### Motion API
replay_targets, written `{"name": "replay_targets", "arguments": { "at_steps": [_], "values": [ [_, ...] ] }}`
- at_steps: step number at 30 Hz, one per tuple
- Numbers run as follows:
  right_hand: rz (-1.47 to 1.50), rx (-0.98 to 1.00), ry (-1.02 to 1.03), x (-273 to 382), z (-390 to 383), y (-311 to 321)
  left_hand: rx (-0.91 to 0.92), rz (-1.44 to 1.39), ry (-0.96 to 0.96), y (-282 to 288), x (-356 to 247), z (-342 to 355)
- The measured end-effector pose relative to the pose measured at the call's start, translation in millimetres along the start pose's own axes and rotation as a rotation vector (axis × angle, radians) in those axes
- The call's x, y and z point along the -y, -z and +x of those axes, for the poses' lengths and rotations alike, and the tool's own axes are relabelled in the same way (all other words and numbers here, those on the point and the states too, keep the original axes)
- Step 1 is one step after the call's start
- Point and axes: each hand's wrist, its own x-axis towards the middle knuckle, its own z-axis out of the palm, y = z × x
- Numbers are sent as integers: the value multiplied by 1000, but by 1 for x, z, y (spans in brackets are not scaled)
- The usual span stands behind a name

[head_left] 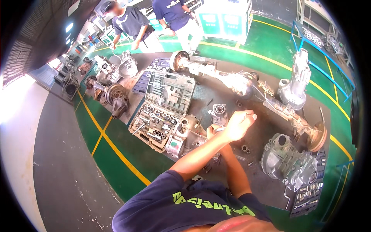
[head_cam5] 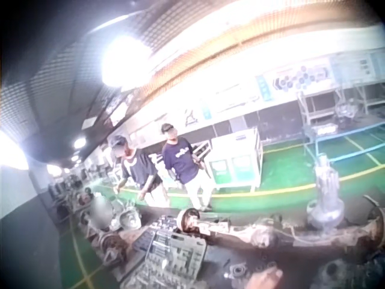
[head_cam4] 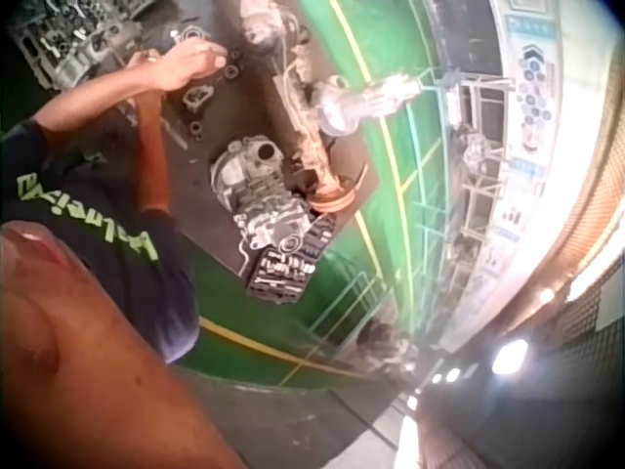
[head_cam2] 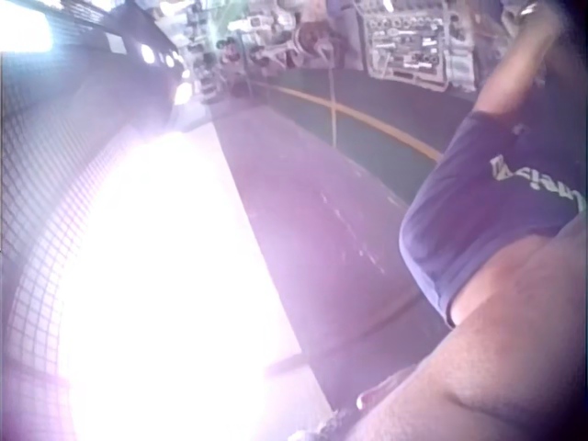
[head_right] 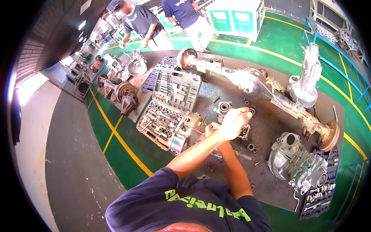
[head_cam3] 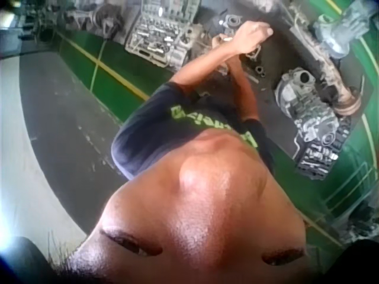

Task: The person loosens and removes bolts from a transmission housing using a speed handle wrench, then separates the gearbox casing sections and removes internal gear shafts by hand.

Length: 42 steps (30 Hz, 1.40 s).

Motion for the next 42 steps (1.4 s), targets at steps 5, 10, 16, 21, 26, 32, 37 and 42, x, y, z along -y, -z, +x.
{"name": "replay_targets", "arguments": {
  "at_steps": [5,10,16,21,26,32,37,42],
  "values": [
    [-170,-39,-104,5,14,-10,-25,0,14,8,7,3],
    [-174,-38,-75,-8,22,-12,-54,-68,-34,5,16,8],
    [-85,138,-22,1,20,17,-29,-15,14,7,7,-4],
    [26,371,16,17,19,71,19,146,-19,-8,3,-10],
    [46,391,-47,26,14,94,33,143,-62,-13,1,-8],
    [33,278,-132,31,15,73,90,115,-67,-5,0,3],
    [21,256,-193,33,16,69,128,23,-124,-1,12,12],
    [42,322,-215,49,23,68,204,26,-178,5,10,13]
  ]
}}
